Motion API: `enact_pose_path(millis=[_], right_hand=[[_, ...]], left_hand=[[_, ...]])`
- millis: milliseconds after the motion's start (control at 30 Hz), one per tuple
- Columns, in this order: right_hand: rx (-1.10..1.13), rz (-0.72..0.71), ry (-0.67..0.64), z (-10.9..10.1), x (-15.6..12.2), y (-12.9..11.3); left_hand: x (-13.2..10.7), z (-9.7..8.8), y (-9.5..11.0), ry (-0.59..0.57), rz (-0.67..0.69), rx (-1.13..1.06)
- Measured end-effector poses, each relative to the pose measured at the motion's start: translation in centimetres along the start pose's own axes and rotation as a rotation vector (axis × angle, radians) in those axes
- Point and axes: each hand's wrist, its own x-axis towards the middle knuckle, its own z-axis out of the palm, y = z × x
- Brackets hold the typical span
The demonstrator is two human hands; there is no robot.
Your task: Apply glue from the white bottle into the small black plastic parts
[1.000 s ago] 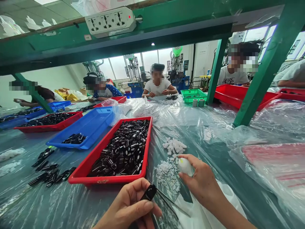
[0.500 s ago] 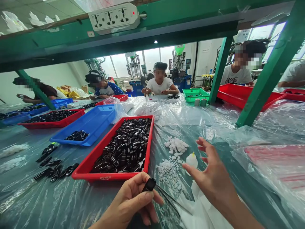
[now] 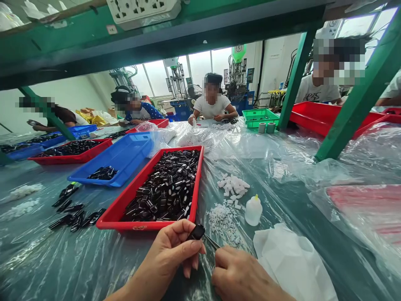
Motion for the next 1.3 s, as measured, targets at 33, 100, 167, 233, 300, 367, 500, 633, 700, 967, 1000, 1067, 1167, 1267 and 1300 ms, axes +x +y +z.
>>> enact_pose_path(millis=[33, 100, 167, 233, 300, 367, 500, 633, 700, 967, 1000, 1067, 1167, 1267, 1300], right_hand=[[-0.023, -0.030, 0.016, 0.5, 0.0, 0.3], [-0.020, -0.051, 0.039, 0.9, -0.1, 0.6], [0.073, 0.017, 0.068, 0.3, -0.2, 0.6], [0.251, 0.137, 0.152, -0.9, -0.2, 0.5], [0.444, 0.244, 0.277, -2.2, -0.2, 0.3], [0.603, 0.326, 0.375, -3.0, 0.0, 0.2], [0.820, 0.416, 0.436, -3.0, 0.2, 0.0], [0.892, 0.426, 0.449, -2.5, 0.2, -0.3], [0.892, 0.419, 0.468, -2.5, 0.2, -0.4], [0.909, 0.395, 0.624, -2.1, 0.3, -0.7], [0.916, 0.399, 0.643, -2.0, 0.3, -0.7], [0.914, 0.398, 0.664, -1.8, 0.3, -0.7], [0.890, 0.369, 0.675, -1.7, 0.3, -0.7], [0.838, 0.317, 0.664, -1.9, 0.3, -0.6], [0.815, 0.302, 0.651, -1.9, 0.3, -0.6]], left_hand=[[0.0, 0.0, 0.0, -0.007, -0.009, -0.005], [-0.1, 0.0, -0.1, -0.014, -0.024, -0.014], [-0.1, 0.0, -0.2, -0.024, -0.029, -0.016], [-0.1, 0.0, -0.3, -0.032, -0.035, -0.003], [-0.1, 0.1, -0.5, -0.043, -0.045, 0.024], [-0.1, 0.2, -0.7, -0.056, -0.064, 0.061], [0.0, 0.5, -1.2, -0.102, -0.090, 0.124], [0.0, 0.5, -1.6, -0.117, -0.087, 0.157], [-0.1, 0.6, -1.6, -0.114, -0.088, 0.166], [-0.1, 0.8, -1.3, -0.084, -0.081, 0.193], [-0.1, 0.8, -1.3, -0.081, -0.079, 0.195], [-0.1, 0.7, -1.3, -0.082, -0.077, 0.199], [-0.1, 0.7, -1.4, -0.095, -0.072, 0.206], [-0.2, 0.8, -1.4, -0.096, -0.059, 0.210], [-0.2, 0.8, -1.4, -0.089, -0.054, 0.211]])
